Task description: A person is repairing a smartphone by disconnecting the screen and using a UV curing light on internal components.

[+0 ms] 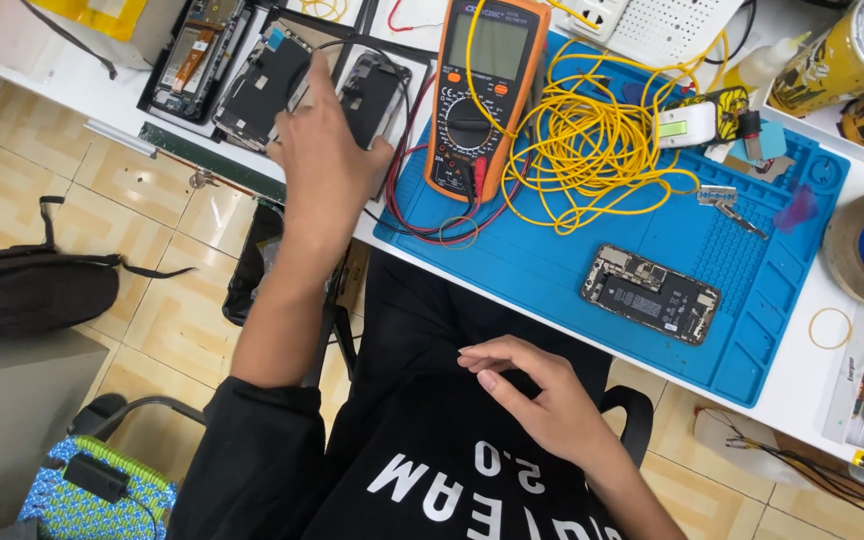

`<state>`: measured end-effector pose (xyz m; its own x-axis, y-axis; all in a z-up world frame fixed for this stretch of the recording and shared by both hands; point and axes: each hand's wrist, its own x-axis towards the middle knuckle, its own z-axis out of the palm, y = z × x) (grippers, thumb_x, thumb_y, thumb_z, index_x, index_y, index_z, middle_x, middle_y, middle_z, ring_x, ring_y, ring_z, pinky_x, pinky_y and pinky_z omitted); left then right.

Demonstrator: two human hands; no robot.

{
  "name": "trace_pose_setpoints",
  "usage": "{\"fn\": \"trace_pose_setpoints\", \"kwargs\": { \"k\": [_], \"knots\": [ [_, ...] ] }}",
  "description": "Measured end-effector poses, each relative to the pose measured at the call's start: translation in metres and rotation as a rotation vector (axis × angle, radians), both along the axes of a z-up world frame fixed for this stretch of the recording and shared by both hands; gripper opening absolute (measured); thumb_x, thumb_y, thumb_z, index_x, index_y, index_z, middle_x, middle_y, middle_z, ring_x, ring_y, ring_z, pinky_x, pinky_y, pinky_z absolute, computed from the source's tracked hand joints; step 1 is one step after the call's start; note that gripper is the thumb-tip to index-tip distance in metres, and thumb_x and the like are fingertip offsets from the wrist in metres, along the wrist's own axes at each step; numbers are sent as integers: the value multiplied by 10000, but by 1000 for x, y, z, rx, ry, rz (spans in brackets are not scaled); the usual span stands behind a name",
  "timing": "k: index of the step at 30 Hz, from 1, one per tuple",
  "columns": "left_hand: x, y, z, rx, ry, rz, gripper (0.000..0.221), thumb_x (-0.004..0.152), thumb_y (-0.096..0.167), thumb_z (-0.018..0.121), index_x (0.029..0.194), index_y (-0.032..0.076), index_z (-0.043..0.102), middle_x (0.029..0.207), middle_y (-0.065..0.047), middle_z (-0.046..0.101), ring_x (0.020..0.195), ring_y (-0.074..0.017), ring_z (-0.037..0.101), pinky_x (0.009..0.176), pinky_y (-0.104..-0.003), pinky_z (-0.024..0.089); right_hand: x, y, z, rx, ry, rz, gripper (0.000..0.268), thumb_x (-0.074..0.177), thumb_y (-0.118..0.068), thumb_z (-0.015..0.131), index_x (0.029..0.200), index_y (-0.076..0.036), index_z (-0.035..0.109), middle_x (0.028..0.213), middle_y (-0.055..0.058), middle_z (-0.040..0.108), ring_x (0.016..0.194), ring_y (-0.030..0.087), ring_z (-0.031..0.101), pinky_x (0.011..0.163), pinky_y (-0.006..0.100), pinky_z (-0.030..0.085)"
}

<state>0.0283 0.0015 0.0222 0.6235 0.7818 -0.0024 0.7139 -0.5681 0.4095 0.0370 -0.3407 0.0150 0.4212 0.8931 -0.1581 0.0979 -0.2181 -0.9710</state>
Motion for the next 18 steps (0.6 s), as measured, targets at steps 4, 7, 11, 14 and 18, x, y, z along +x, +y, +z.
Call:
{"fn": "trace_pose_setpoints", "kwargs": {
  "k": [4, 7, 11, 14, 18],
  "knots": [
    [-9, 14, 14, 50, 88, -22, 1116, 917, 392, 911, 1751, 25, 268, 894, -117, 781, 1031, -474, 649, 891, -658, 455, 7, 4, 6, 4, -7, 2, 280, 1065, -155, 681, 1322, -126, 790, 1249, 55, 858, 1163, 184, 841, 1032, 308, 657],
    [-25, 19, 30, 131, 26, -76, 1024, 876, 347, 942, 1687, 76, 379, 711, -58, 701, 765, -436, 694, 950, -683, 404, 13, 8, 7, 38, -43, 44, 283, 1072, -154, 681, 1341, -134, 769, 1238, 53, 851, 1150, 184, 831, 1038, 312, 657],
    [-43, 21, 49, 252, 11, -130, 858, 852, 346, 892, 1552, 70, 480, 668, -6, 655, 662, -407, 669, 905, -609, 384, 19, 15, 9, 44, 0, 63, 279, 1087, -177, 662, 1341, -135, 770, 1251, 52, 851, 1140, 185, 827, 1037, 317, 649],
    [-59, 10, 71, 303, 22, -135, 781, 876, 336, 867, 1520, 83, 503, 692, -15, 655, 672, -415, 669, 872, -605, 395, 23, 23, 8, 58, 70, 73, 290, 1098, -202, 643, 1345, -117, 767, 1251, 75, 847, 1152, 207, 836, 1043, 332, 659],
    [-77, -28, 103, 122, -98, -89, 810, 956, 304, 893, 1589, 129, 421, 1158, -144, 845, 1132, -438, 739, 1008, -706, 389, 24, 42, -3, 112, 289, 32, 382, 1133, -291, 570, 1390, -56, 727, 1269, 143, 836, 1149, 251, 832, 985, 351, 677]
  ]
}}
